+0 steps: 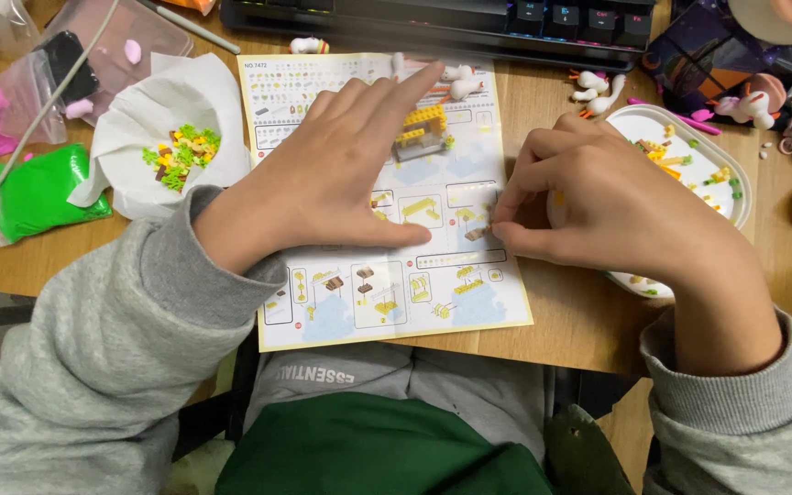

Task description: Assembling a small shop mascot figure using tiny plastic building blocks while following a printed instruction manual.

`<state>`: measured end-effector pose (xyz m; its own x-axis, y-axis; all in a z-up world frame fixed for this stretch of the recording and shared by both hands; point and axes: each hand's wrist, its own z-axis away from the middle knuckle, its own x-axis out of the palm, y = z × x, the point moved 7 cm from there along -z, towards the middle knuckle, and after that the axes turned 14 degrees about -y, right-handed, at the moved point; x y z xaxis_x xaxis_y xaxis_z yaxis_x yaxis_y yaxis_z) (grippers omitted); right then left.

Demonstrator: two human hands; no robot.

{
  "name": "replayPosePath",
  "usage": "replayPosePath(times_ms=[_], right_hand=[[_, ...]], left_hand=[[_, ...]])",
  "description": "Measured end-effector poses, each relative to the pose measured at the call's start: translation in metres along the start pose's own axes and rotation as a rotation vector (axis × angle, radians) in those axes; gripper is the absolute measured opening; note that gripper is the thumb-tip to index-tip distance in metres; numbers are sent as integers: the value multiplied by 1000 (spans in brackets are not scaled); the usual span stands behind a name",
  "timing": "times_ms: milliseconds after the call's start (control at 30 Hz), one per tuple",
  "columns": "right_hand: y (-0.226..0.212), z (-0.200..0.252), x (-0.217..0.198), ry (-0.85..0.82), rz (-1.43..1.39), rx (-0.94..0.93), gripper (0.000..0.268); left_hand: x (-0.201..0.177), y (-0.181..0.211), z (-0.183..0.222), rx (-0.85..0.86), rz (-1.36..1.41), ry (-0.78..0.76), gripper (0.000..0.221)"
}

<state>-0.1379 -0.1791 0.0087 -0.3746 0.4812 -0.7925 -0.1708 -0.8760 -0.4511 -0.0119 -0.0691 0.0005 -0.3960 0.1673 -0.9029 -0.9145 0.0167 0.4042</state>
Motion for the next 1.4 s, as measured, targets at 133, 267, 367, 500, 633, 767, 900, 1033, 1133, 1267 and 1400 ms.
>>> replayPosePath(times_ms=[133,267,367,500,633,767,900,1033,1133,1267,1400], right_hand=[[-6,-1,-7,122,-12,-26,9],[-10,0,-13,373,33,-89,6],[-10,-2,-15,496,43,-100,1],[-12,-5,-15,552,55,-106,4],[-9,-6,-15,551,40,-82,4],[-9,-8,-15,552,27,-90,5],[-14,-9,-14,565,27,-113,5],[-12,-8,-13,592,57,-113,6],[-11,-7,-12,622,115,-104,5],[-11,-6,-11,666,250,-90,10],[-21,-5,-12,721,361,-84,13]], left_hand=[[-1,0,0,36,20,47,97],[-7,4,3,98,109,86,75],[-7,5,2,135,140,86,61],[-2,1,1,167,124,93,53],[-4,2,1,193,115,109,50],[-4,3,1,200,105,125,51],[0,0,-1,154,83,81,55],[1,0,-2,159,72,92,54],[1,0,-4,162,88,103,55],[0,0,-5,176,101,142,52],[0,-1,-6,206,111,196,49]])
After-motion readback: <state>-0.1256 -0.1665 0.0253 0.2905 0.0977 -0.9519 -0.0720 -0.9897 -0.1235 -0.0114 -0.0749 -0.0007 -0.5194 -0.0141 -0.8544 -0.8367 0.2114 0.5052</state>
